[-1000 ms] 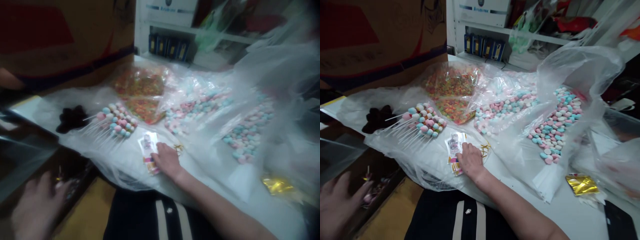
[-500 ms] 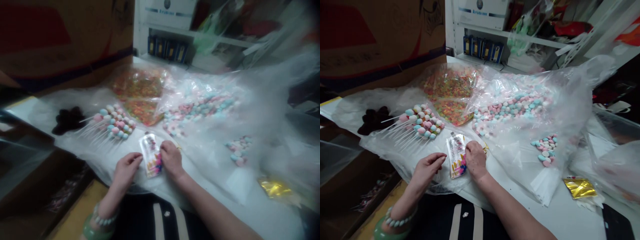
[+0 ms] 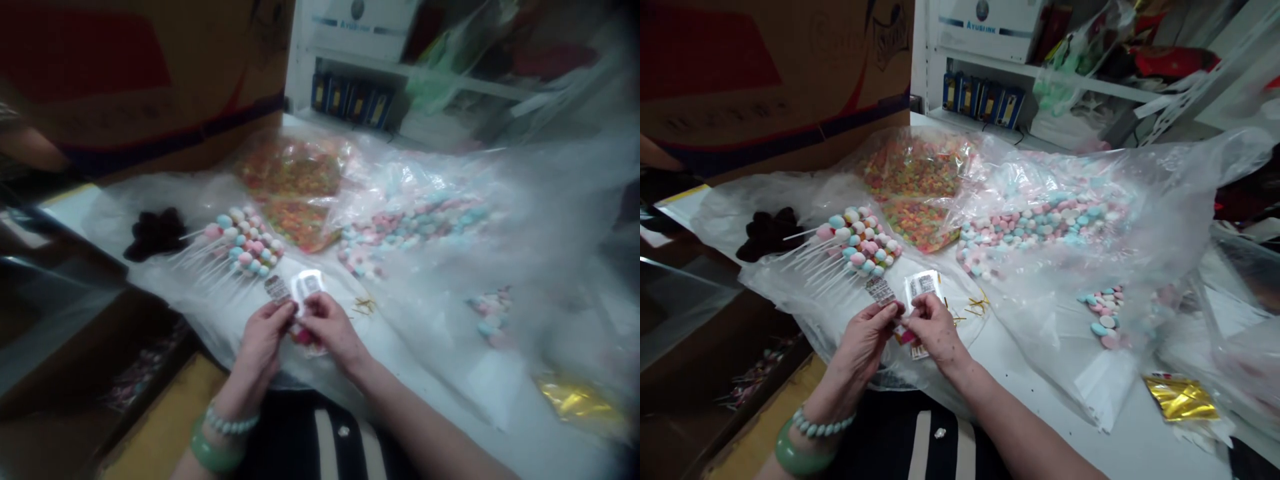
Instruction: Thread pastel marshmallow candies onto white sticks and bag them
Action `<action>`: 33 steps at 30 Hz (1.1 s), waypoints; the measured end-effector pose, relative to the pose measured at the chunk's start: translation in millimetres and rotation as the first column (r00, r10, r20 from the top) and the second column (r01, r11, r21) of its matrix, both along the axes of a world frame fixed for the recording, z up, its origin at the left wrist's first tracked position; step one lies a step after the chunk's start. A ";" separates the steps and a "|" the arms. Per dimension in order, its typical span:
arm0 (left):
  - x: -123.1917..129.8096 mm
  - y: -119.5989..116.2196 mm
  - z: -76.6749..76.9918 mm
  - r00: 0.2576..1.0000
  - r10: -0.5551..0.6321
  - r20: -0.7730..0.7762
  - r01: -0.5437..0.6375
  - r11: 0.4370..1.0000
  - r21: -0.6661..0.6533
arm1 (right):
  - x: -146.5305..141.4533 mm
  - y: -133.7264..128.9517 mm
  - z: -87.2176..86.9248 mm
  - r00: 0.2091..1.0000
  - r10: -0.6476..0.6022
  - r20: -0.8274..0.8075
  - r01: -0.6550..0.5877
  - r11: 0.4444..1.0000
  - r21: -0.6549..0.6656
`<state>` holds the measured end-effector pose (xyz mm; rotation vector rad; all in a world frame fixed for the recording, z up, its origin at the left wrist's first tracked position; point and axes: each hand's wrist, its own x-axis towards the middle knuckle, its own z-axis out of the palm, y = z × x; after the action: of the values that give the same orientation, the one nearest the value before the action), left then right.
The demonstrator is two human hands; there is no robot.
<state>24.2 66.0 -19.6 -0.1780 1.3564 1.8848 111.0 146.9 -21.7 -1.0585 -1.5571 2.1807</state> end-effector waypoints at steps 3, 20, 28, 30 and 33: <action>0.4 1.7 -1.9 0.993 0.111 0.035 -0.113 0.992 0.048 | -7.2 -9.9 -1.6 0.999 -0.050 0.009 0.049 0.998 0.041; -21.1 -23.3 -16.0 0.942 0.284 0.179 -0.304 0.947 0.101 | -15.6 -12.4 -2.9 0.950 0.214 0.227 -0.267 0.934 0.238; -21.5 -35.6 -14.4 0.971 -0.027 0.239 0.002 0.994 0.107 | -28.6 -11.6 1.2 0.901 0.212 0.378 -0.428 0.569 0.702; -26.6 -40.1 -14.7 0.961 -0.023 0.276 -0.013 0.991 0.131 | -33.2 -12.3 2.7 0.894 0.264 0.362 -0.448 0.510 0.734; -39.5 -49.1 -11.7 0.953 0.077 0.291 -0.119 0.985 0.129 | -47.7 -15.9 6.7 0.890 0.363 0.277 -0.441 0.525 0.728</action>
<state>-15.3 16.8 -31.4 -0.4341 1.0281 1.9446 63.2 131.0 -15.0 -0.5185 -2.6425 1.3151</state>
